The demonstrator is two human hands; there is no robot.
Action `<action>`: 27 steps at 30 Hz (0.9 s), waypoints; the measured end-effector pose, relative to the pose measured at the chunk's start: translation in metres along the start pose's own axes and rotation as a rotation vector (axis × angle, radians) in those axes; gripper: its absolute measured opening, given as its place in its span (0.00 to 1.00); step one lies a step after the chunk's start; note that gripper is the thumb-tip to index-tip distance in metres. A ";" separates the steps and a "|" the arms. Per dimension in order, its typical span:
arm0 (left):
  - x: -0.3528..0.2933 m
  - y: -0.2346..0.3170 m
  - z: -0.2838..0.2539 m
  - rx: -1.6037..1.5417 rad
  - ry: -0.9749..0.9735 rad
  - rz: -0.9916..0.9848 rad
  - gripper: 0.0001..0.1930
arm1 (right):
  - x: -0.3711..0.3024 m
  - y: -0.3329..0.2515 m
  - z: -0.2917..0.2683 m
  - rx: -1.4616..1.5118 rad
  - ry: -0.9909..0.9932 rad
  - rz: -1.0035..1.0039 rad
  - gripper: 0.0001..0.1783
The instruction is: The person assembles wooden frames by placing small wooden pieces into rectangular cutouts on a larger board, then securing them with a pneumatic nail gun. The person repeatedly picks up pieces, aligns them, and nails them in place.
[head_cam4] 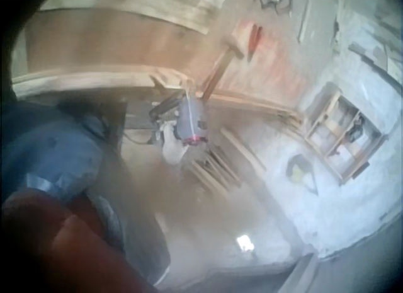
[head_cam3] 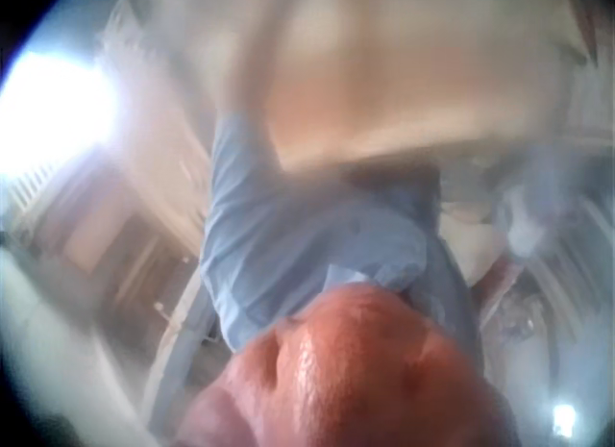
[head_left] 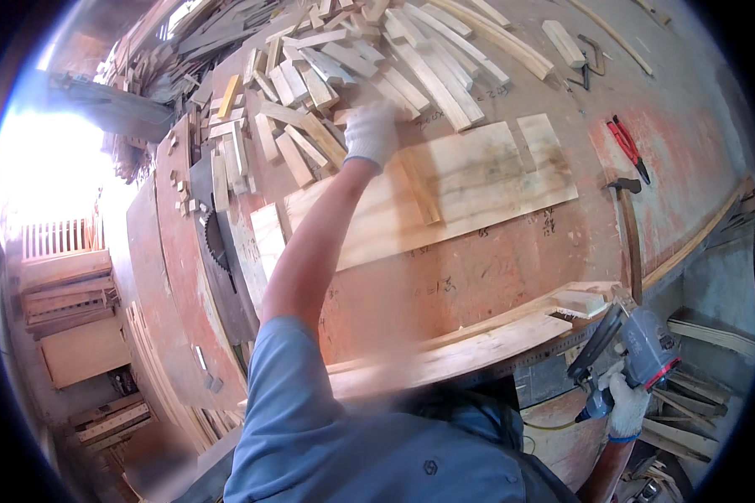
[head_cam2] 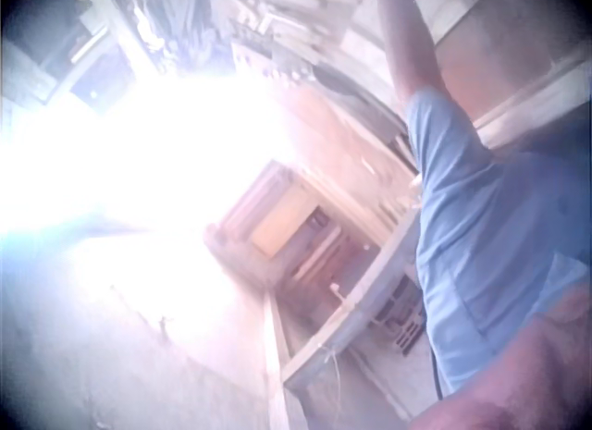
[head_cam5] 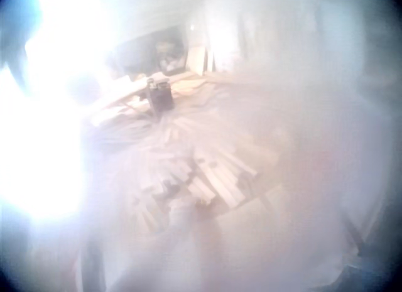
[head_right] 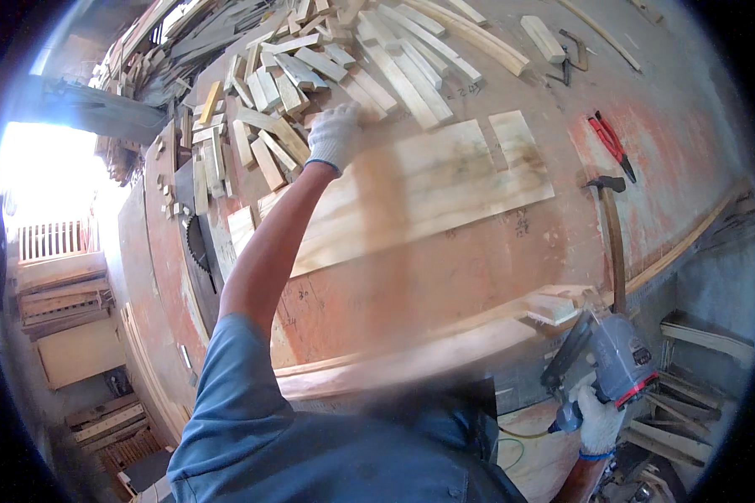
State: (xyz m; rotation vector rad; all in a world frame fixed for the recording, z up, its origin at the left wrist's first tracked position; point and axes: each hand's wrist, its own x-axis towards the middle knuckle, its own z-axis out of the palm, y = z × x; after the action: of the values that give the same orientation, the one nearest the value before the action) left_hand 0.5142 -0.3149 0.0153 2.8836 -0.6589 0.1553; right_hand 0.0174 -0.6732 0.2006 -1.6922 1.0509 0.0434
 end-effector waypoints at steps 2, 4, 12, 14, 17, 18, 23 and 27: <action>0.012 0.004 0.006 0.039 0.017 0.035 0.13 | -0.002 0.001 0.003 0.014 0.013 -0.028 0.04; 0.015 -0.001 0.016 0.110 0.023 0.028 0.14 | -0.005 0.001 0.000 -0.059 -0.006 -0.030 0.05; 0.035 -0.008 -0.007 0.033 -0.308 0.019 0.11 | -0.009 0.003 0.006 -0.022 0.029 -0.020 0.08; 0.048 -0.012 -0.020 0.005 -0.295 -0.106 0.14 | -0.011 0.002 0.004 -0.029 0.015 -0.018 0.08; 0.063 -0.041 -0.034 0.064 0.025 -0.386 0.17 | -0.012 0.001 0.004 -0.026 0.018 -0.046 0.08; 0.062 -0.071 -0.026 0.111 0.141 -0.449 0.17 | -0.011 0.001 0.006 -0.021 0.024 -0.049 0.09; 0.049 -0.091 -0.006 0.141 0.167 -0.574 0.20 | -0.007 0.016 0.003 0.019 0.038 -0.019 0.11; 0.040 -0.091 -0.005 -0.032 0.127 -0.596 0.22 | -0.009 0.014 0.001 0.056 -0.029 -0.061 0.14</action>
State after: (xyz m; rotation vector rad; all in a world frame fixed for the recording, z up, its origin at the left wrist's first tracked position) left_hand 0.5898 -0.2499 0.0124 2.8622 0.2269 0.2337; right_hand 0.0030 -0.6667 0.1939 -1.6674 0.9705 -0.0011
